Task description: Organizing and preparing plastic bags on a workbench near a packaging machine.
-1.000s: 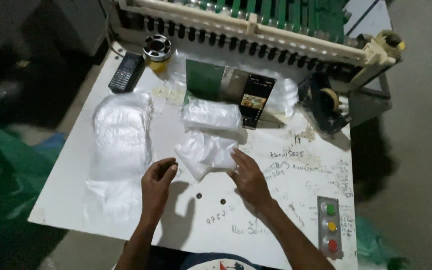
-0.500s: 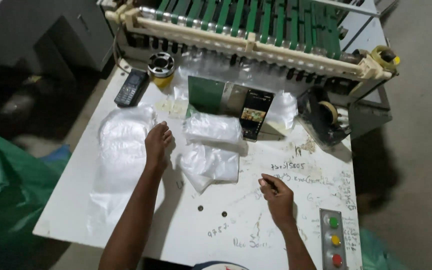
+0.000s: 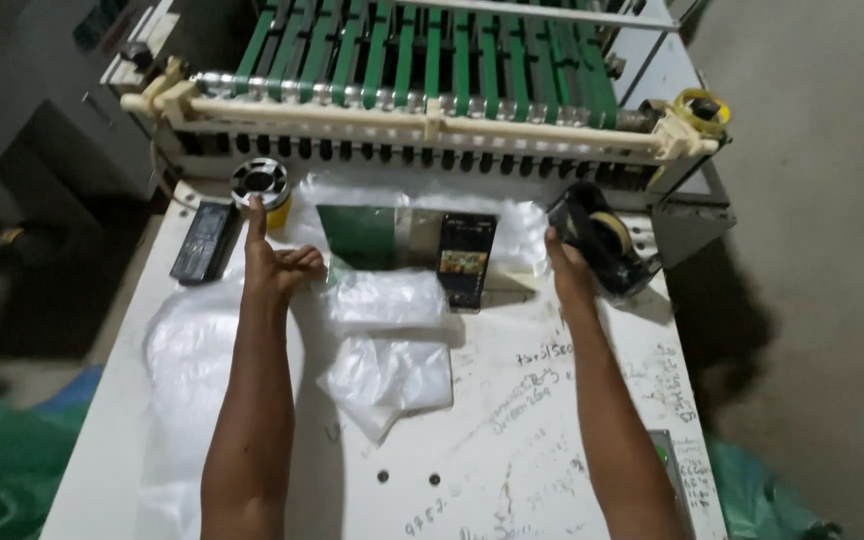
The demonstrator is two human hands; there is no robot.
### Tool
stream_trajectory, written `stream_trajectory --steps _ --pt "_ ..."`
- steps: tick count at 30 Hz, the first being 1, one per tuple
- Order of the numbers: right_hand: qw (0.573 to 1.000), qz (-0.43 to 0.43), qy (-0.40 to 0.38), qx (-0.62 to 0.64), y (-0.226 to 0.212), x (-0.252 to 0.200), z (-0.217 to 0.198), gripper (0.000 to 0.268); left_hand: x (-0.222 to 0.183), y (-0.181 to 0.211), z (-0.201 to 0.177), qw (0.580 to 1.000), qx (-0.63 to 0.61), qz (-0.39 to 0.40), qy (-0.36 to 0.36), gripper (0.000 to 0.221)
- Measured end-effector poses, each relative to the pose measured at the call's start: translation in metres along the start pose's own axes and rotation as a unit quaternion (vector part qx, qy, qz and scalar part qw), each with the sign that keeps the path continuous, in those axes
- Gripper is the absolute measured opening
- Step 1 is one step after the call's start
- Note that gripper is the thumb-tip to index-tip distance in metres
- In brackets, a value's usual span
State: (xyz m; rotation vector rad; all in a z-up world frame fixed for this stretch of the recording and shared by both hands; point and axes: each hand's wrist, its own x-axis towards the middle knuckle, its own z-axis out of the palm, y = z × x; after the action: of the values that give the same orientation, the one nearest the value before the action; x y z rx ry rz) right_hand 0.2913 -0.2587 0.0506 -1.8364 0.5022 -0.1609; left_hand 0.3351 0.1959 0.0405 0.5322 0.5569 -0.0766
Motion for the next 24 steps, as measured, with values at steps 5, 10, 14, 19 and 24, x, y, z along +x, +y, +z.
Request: stream_trajectory --steps 5,10,14,19,24 --pt "0.998 0.056 -0.011 0.038 -0.037 0.02 0.042 0.116 -0.002 0.006 0.037 0.995 0.098 0.015 0.011 0.147" --pt "0.991 -0.001 -0.016 -0.13 -0.035 0.069 0.082 0.09 0.018 0.001 0.064 0.997 0.022 -0.001 -0.07 0.057" --pt "0.931 -0.096 -0.054 -0.348 0.063 0.194 0.135 0.034 0.067 -0.003 0.047 0.983 0.164 -0.08 -0.003 0.026" --pt "0.981 -0.062 -0.088 -0.161 0.055 0.108 0.097 0.044 0.097 -0.012 0.061 0.909 0.409 -0.004 0.081 0.041" --pt "0.997 -0.053 0.024 0.054 0.028 0.054 0.044 0.049 0.11 -0.035 0.008 0.901 0.335 0.221 0.166 0.068"
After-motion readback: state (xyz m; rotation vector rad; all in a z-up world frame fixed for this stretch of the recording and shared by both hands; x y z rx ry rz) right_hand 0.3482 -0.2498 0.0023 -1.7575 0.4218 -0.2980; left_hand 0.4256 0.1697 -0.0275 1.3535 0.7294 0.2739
